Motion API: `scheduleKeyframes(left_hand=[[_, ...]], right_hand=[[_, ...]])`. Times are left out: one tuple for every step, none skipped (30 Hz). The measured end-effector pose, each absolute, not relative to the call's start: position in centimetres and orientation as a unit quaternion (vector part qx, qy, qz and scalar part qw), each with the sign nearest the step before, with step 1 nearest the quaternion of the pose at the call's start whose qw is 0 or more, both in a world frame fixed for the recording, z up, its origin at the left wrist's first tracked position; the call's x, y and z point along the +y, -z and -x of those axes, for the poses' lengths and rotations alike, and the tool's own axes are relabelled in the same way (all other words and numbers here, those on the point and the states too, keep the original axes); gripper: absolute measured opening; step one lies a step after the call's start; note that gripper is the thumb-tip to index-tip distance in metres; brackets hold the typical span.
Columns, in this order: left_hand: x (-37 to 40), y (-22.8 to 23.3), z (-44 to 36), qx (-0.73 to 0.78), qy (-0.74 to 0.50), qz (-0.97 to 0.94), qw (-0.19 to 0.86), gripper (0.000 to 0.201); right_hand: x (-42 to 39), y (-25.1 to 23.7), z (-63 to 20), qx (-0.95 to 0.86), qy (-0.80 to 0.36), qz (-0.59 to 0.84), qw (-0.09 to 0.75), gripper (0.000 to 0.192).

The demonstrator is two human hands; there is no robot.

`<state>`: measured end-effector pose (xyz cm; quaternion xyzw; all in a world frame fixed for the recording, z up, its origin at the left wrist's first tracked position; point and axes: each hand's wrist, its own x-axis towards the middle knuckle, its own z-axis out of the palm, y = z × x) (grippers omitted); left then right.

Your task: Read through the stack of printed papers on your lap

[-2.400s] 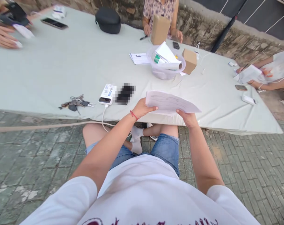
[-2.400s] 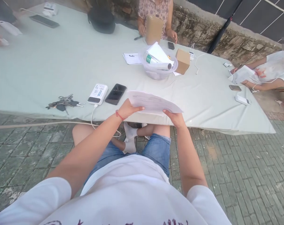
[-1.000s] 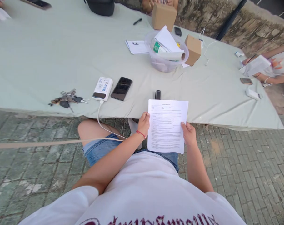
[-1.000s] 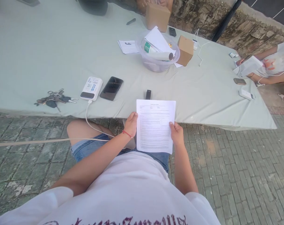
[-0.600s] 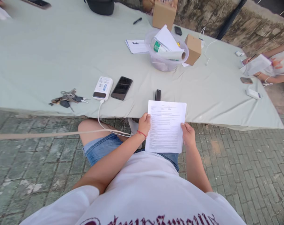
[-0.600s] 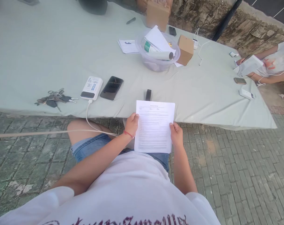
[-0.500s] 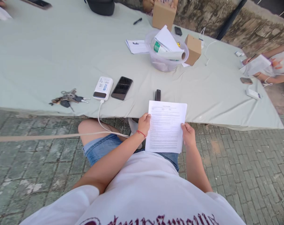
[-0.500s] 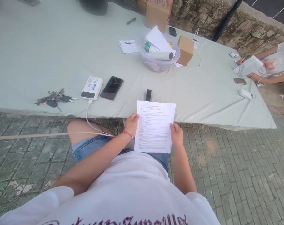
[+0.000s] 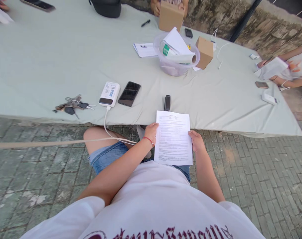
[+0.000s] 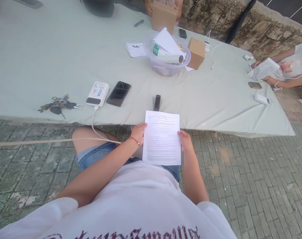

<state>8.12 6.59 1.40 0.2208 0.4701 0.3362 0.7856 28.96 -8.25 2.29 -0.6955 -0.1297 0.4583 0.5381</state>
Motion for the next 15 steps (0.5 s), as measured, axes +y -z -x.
scheduleKeyframes(left_hand=[[6.6,-1.4,-8.1,0.475,-0.332,-0.216,0.785,0.036],[6.7,-1.3,-8.0,0.479,-0.328,-0.212,0.786,0.035],[6.7,-1.3,-8.0,0.483,-0.325,-0.21,0.786,0.034],[6.7,-1.4,-7.9,0.484,-0.324,-0.209,0.786,0.033],[6.7,-1.4,-7.9,0.484,-0.322,-0.211,0.786,0.032],[6.7,-1.5,-7.9,0.483,-0.323,-0.215,0.785,0.031],[6.7,-1.5,-8.0,0.482,-0.325,-0.219,0.784,0.03],[6.7,-1.6,-8.0,0.483,-0.326,-0.225,0.781,0.029],[6.8,-1.7,-8.1,0.487,-0.327,-0.231,0.776,0.028],[7.0,-1.7,-8.1,0.492,-0.327,-0.239,0.771,0.026],[7.2,-1.8,-8.2,0.5,-0.326,-0.248,0.763,0.025],[7.4,-1.8,-8.4,0.507,-0.325,-0.26,0.755,0.023],[7.7,-1.8,-8.5,0.511,-0.325,-0.274,0.747,0.021],[8.0,-1.7,-8.7,0.515,-0.327,-0.289,0.738,0.019],[8.3,-1.7,-9.0,0.518,-0.333,-0.305,0.726,0.017]], right_hand=[[-8.2,-2.1,-29.1,-0.128,-0.462,0.693,0.538,0.041],[-8.1,-2.0,-29.1,-0.124,-0.466,0.691,0.539,0.041],[-8.1,-1.9,-29.2,-0.119,-0.468,0.69,0.54,0.04],[-8.0,-1.8,-29.3,-0.116,-0.468,0.689,0.541,0.04],[-8.0,-1.8,-29.3,-0.115,-0.467,0.689,0.542,0.04],[-7.9,-1.7,-29.3,-0.116,-0.464,0.69,0.543,0.039],[-7.9,-1.7,-29.4,-0.12,-0.458,0.691,0.546,0.039],[-7.9,-1.7,-29.4,-0.126,-0.451,0.692,0.549,0.039],[-7.9,-1.7,-29.4,-0.134,-0.442,0.694,0.552,0.04],[-7.8,-1.7,-29.5,-0.143,-0.432,0.697,0.554,0.041],[-7.9,-1.7,-29.5,-0.151,-0.421,0.702,0.554,0.042],[-7.9,-1.7,-29.6,-0.159,-0.412,0.707,0.552,0.042],[-7.9,-1.8,-29.6,-0.167,-0.404,0.712,0.55,0.043],[-7.9,-1.9,-29.6,-0.174,-0.396,0.717,0.547,0.043],[-8.0,-2.0,-29.6,-0.181,-0.391,0.719,0.546,0.042]])
